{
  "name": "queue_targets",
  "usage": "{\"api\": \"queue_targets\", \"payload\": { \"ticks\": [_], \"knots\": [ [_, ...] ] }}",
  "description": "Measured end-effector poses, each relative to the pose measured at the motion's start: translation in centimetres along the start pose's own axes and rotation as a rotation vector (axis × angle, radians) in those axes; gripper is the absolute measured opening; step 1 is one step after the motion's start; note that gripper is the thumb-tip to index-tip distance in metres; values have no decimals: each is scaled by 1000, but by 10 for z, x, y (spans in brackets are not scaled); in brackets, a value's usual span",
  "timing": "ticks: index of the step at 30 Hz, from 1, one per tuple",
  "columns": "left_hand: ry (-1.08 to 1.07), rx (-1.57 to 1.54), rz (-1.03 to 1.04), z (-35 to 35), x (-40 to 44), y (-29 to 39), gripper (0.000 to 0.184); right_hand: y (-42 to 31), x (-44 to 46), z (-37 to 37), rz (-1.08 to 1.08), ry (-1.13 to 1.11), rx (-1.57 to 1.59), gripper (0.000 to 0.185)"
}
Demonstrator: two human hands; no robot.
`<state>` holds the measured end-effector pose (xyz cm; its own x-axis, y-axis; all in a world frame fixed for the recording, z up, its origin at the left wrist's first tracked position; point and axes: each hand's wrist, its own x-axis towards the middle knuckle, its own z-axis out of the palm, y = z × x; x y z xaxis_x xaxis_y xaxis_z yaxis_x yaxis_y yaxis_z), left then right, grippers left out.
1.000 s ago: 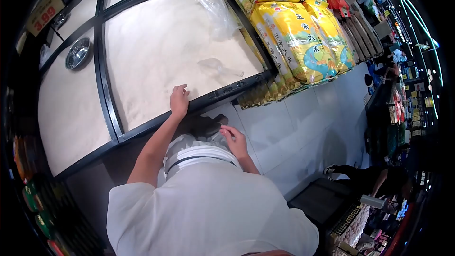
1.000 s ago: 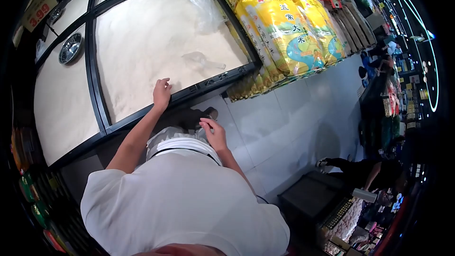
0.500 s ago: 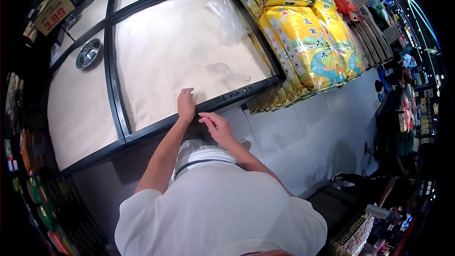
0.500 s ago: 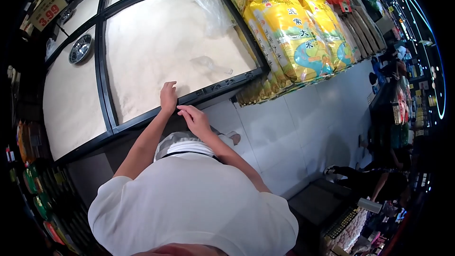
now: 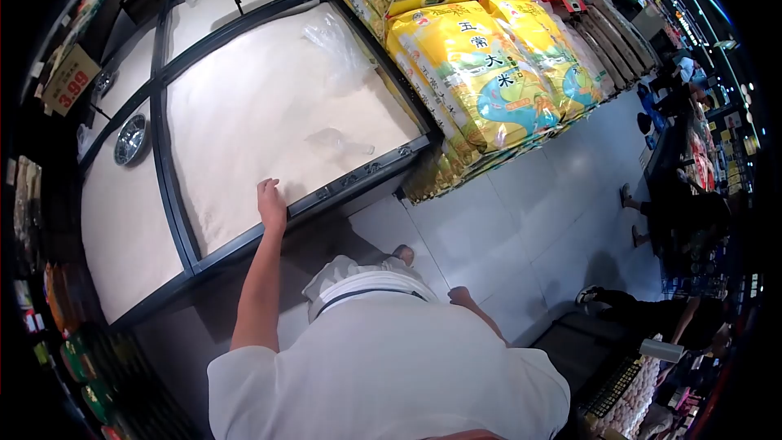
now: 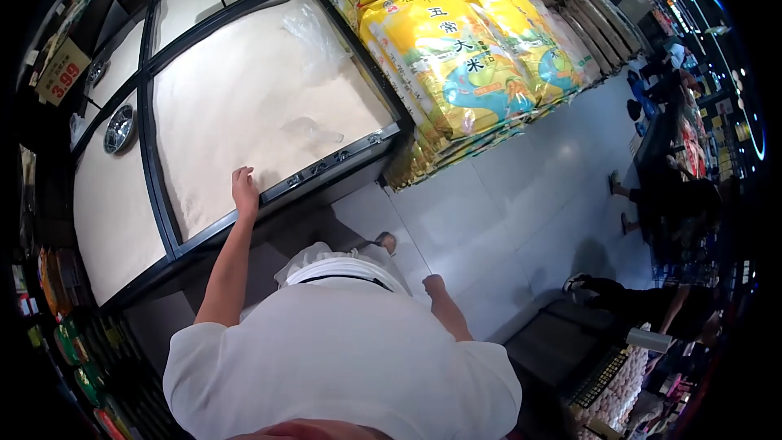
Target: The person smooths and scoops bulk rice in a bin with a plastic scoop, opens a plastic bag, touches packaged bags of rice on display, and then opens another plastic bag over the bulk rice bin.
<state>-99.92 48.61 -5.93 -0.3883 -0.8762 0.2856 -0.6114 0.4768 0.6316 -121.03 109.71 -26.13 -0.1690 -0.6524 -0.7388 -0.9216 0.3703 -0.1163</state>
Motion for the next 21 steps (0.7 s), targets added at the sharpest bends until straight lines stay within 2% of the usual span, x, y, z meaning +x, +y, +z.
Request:
{"api": "queue_targets", "payload": {
  "ticks": [1, 2, 3, 5, 7, 8, 10, 13, 14, 15, 17, 19, 21],
  "knots": [
    [-12, -23, -21, 2, -1, -1, 26, 13, -28, 12, 16, 152, 44, 8],
    [-32, -12, -48, 4, 0, -5, 25, 23, -48, 16, 182, 154, 390, 7],
    [-53, 2, -75, 4, 0, -8, 24, 32, -64, 30, 269, 256, 524, 7],
    [-68, 69, -60, 4, 1, -9, 19, 35, -95, 21, 471, 214, 488, 9],
    [-111, 309, -223, -2, 3, 15, 16, 44, -89, 48, 516, 237, 524, 10],
    [-36, 399, -164, 3, 2, 17, 16, 50, -85, 63, 544, 248, 546, 11],
    [46, 522, -69, 6, 1, -1, 27, 49, -71, 50, 586, 267, 885, 12],
    [196, 846, -176, 16, -6, -9, 42, 38, -38, 42, 702, 485, 1246, 25],
    [198, 848, -363, 20, -7, -13, 48, 50, -13, 78, 465, 533, 1571, 35],
    [197, 840, -555, 25, -9, -14, 54, 51, -19, 65, 529, 493, 1498, 36],
    [132, 896, -795, 25, -17, 9, 59, 61, -50, 26, 662, 402, 1333, 39],
    [287, 851, -824, 41, -25, 10, 64, 73, -47, 44, 818, 481, 1453, 38],
    [301, 833, -849, 46, -30, 15, 67, 83, -45, 60, 903, 593, 1521, 38]
  ]
}}
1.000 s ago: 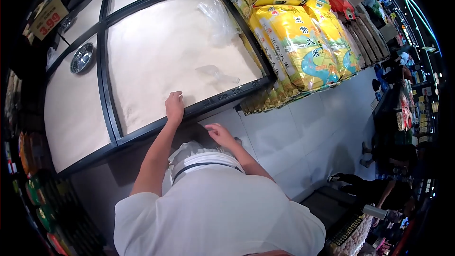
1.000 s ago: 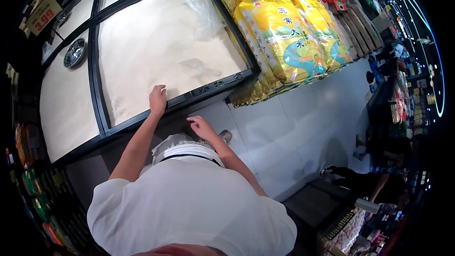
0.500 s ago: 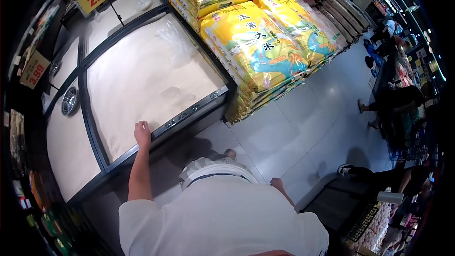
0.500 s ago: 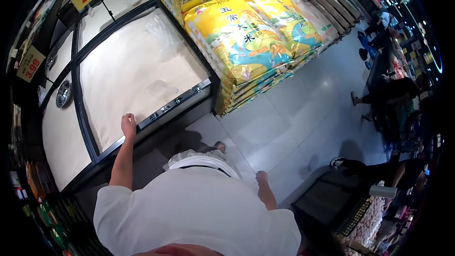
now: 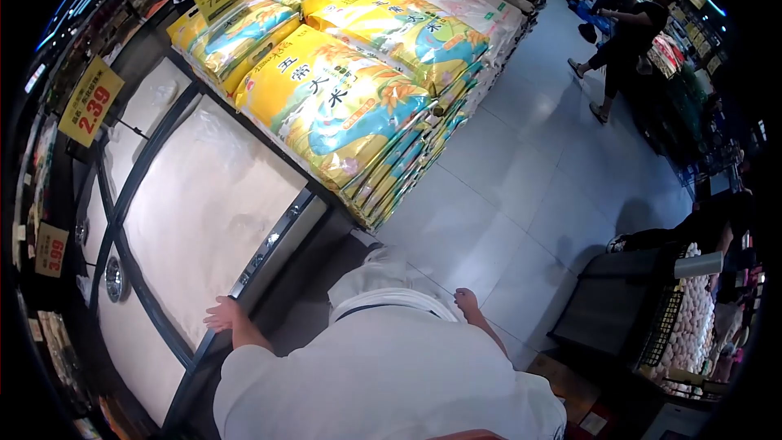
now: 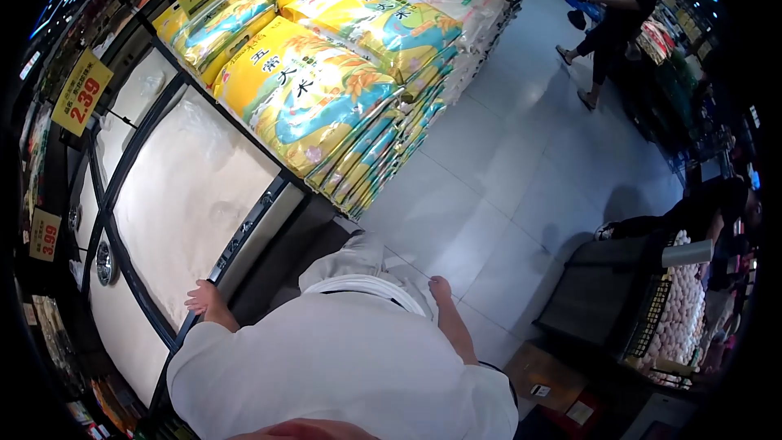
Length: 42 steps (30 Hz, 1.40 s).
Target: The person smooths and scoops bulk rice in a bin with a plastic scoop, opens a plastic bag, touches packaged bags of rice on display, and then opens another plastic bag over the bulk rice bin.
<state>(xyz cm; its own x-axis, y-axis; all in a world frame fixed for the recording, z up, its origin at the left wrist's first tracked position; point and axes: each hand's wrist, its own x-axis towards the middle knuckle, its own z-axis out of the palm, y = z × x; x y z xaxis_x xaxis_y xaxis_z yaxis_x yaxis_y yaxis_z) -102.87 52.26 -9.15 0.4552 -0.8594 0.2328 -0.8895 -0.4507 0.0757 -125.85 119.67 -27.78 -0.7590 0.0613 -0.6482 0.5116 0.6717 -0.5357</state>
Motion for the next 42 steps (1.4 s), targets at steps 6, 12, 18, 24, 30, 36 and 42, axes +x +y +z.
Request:
{"api": "queue_targets", "payload": {
  "ticks": [6, 12, 18, 24, 30, 36, 42],
  "knots": [
    [161, 247, 189, 20, -13, -4, 65, -25, -19, -20, 245, 10, 384, 35],
    [516, 88, 202, 60, -66, 33, 57, 81, 47, 16, -189, -73, -36, 22],
    [310, 173, 131, 84, -186, 51, 50, 19, 70, -83, -412, -218, -487, 27],
    [-359, 431, 279, 80, -347, 99, 49, -73, 158, -174, -79, -268, -171, 23],
    [-606, 504, 572, 69, -401, 148, 47, -185, 231, -247, 103, 96, 592, 34],
    [-822, 513, 873, 58, -416, 192, 46, -203, 233, -233, 110, 25, 537, 32],
    [-1051, 548, 1081, 57, -461, 247, 45, -166, 242, -222, 5, 174, 64, 30]
  ]
}}
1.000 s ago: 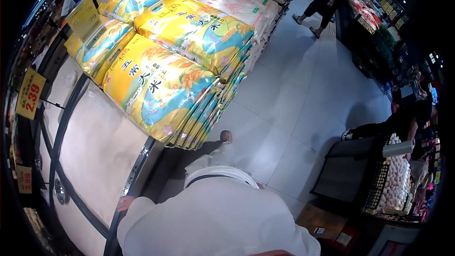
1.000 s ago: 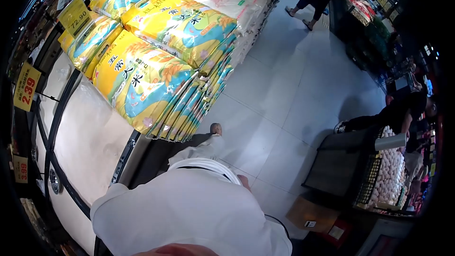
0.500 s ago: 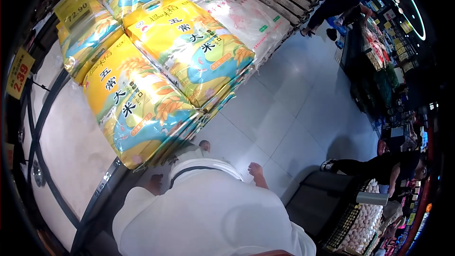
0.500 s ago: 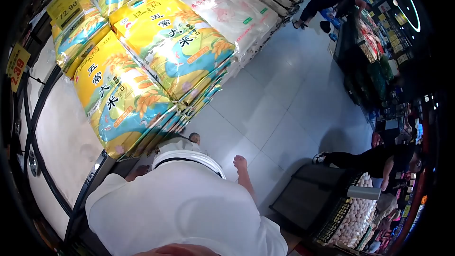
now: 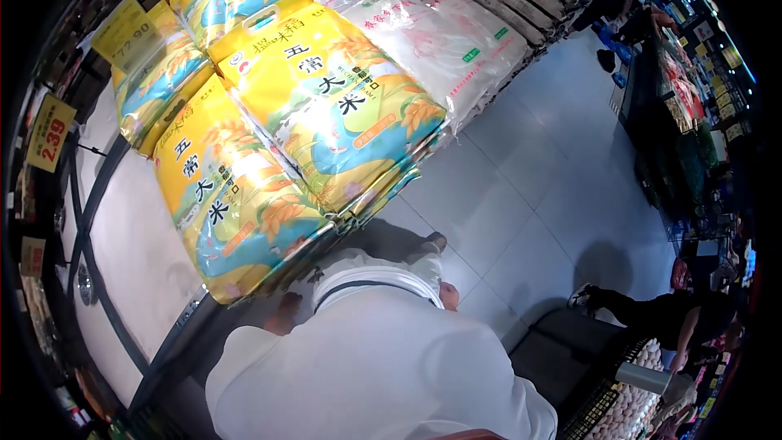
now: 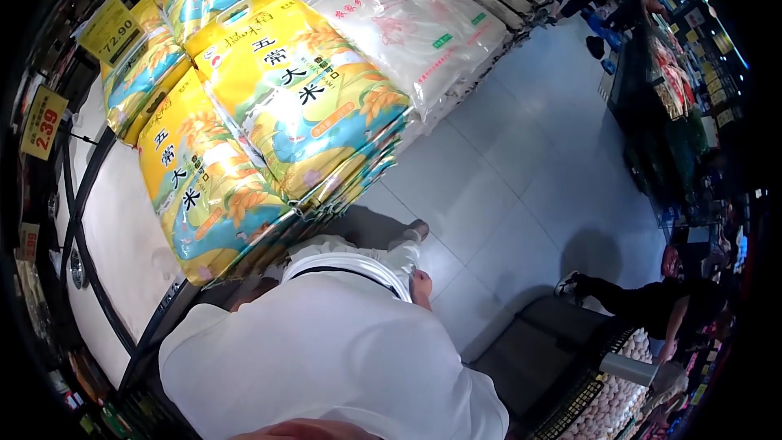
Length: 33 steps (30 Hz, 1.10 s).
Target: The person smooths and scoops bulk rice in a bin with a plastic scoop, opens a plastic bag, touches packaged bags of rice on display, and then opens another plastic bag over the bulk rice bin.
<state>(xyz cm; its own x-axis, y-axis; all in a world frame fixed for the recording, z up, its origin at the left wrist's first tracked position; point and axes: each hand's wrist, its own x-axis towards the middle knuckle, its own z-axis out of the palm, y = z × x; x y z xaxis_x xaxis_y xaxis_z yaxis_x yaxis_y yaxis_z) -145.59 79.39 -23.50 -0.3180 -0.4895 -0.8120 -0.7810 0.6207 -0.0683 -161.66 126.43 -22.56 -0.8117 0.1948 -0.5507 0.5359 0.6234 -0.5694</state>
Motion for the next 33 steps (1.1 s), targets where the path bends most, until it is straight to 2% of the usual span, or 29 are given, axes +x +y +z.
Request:
{"api": "queue_targets", "payload": {
  "ticks": [2, 3, 6, 8, 10, 12, 14, 15, 16, 20, 22, 24, 25, 26, 27, 29, 31, 33],
  "knots": [
    [-42, 10, 78, -6, 7, 36, 45, 11, 25, -19, -16, -159, 28, 33],
    [-61, 14, 113, -7, 10, 55, 45, 15, 38, -29, -102, -221, -50, 30],
    [-99, 10, 194, -21, 15, 118, 44, 16, 105, -62, -552, -585, -858, 27],
    [-112, -7, 252, -29, 23, 161, 44, 28, 146, -79, -617, -477, -572, 28],
    [-119, -2, 332, -37, 28, 199, 43, 1, 179, -102, -562, -511, -554, 26],
    [-94, -25, 454, -56, 30, 240, 43, -36, 198, -126, -250, -484, -256, 16],
    [115, -423, 420, -68, 1, 284, 41, -66, 223, -146, 57, -379, 97, 6],
    [210, -586, 433, -75, -14, 308, 41, -67, 245, -155, 2, -363, 128, 15],
    [290, -706, 464, -80, -25, 334, 41, -82, 255, -167, 41, -313, 190, 19],
    [66, -685, 504, -79, -9, 411, 43, -102, 293, -206, -103, -247, 261, 24],
    [-9, -795, 494, -74, -18, 438, 42, -86, 301, -218, 19, -263, 344, 24],
    [-12, -758, 542, -90, -30, 455, 37, -72, 313, -229, 125, -278, 423, 23],
    [-6, -743, 571, -100, -35, 466, 35, -56, 321, -227, 147, -288, 366, 21],
    [-30, -883, 522, -102, -32, 473, 32, -48, 318, -226, 157, -255, 345, 12],
    [-55, -1021, 471, -102, -26, 478, 29, -2, 354, -218, 106, -500, 327, 11],
    [-74, -1187, 408, -107, -25, 488, 25, 0, 327, -225, -133, -466, 247, 9],
    [-60, -1241, 388, -122, -45, 497, 21, -15, 310, -228, -202, -447, 188, 10],
    [-123, -1234, 457, -131, -49, 517, 20, -68, 294, -236, 55, -354, 222, 9]
  ]
}}
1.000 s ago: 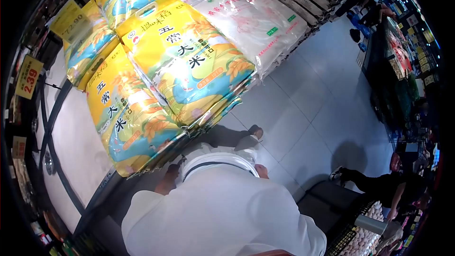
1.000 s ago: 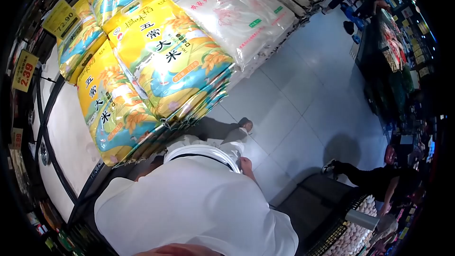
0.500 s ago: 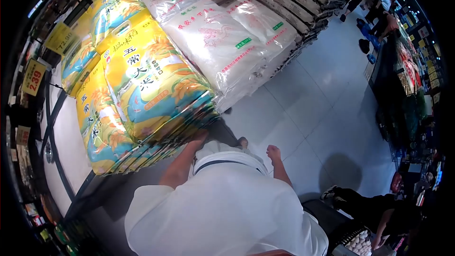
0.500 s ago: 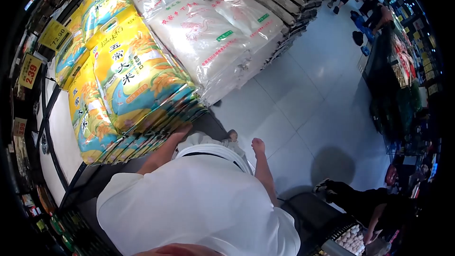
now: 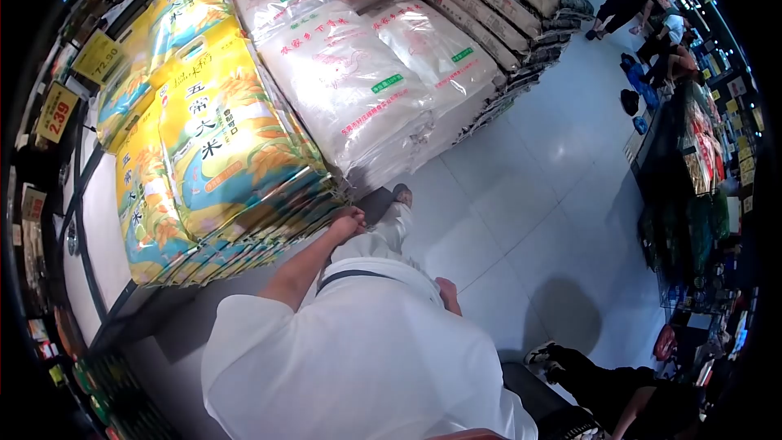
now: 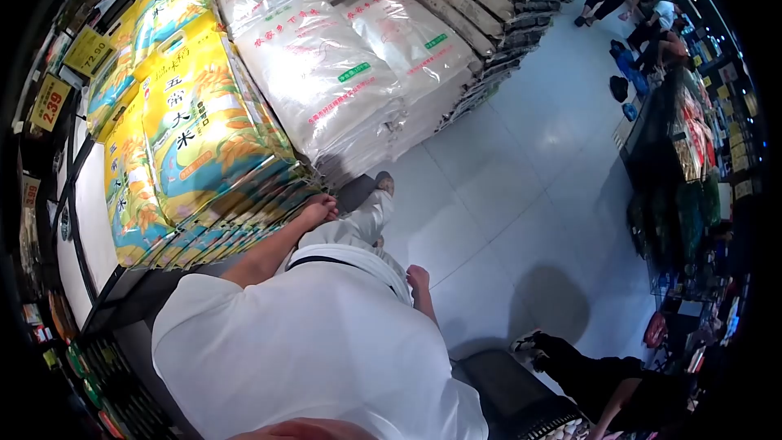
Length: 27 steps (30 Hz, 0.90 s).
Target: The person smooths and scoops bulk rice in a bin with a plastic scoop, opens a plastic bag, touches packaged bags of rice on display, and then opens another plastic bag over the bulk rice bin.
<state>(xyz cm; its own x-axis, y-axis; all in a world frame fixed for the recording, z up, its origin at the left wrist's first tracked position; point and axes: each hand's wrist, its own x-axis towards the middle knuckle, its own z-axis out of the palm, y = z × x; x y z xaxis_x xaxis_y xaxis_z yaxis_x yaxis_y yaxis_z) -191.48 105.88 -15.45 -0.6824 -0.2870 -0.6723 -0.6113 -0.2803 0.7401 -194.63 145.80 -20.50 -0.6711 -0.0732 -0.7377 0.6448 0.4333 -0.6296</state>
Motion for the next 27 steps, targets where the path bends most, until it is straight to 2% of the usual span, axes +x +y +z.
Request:
{"api": "queue_targets", "payload": {
  "ticks": [1, 3, 5, 7, 8, 9, 11, 12, 15, 18, 21, 24, 27],
  "knots": [
    [-44, -5, 8, 11, 1, 10, 20, -14, 14, 1, -96, -102, -130, 14],
    [-130, 130, 114, 41, 12, 39, 19, -51, 14, 13, -37, -95, 219, 22],
    [-173, 453, 341, 78, 22, 77, 22, -109, 11, 11, -217, -188, 17, 37],
    [-247, 516, 641, 118, 41, 87, 24, -167, 7, 18, -460, -158, -6, 28],
    [-256, 574, 854, 137, 45, 96, 22, -192, 7, 17, -584, -148, -20, 24],
    [-258, 635, 1067, 154, 47, 107, 20, -212, 11, 11, -592, -186, -67, 23],
    [-291, 751, 999, 184, 40, 135, 20, -248, 18, 1, -599, -261, -159, 22],
    [-313, 810, 958, 191, 36, 147, 20, -273, 6, -2, -693, -162, -304, 21],
    [-423, 807, 894, 189, 50, 182, 20, -295, 22, -19, -602, -283, -327, 25],
    [-434, 905, 783, 177, 39, 234, 21, -335, 12, -26, -602, -350, -236, 29],
    [-406, 751, 788, 175, 47, 250, 24, -369, 19, -31, -792, -338, -424, 34],
    [-303, 704, 775, 174, 58, 273, 27, -402, 30, -27, -881, -283, -433, 35],
    [-324, 609, 758, 171, 73, 302, 30, -427, 53, -27, -879, -283, -413, 35]
  ]
}}
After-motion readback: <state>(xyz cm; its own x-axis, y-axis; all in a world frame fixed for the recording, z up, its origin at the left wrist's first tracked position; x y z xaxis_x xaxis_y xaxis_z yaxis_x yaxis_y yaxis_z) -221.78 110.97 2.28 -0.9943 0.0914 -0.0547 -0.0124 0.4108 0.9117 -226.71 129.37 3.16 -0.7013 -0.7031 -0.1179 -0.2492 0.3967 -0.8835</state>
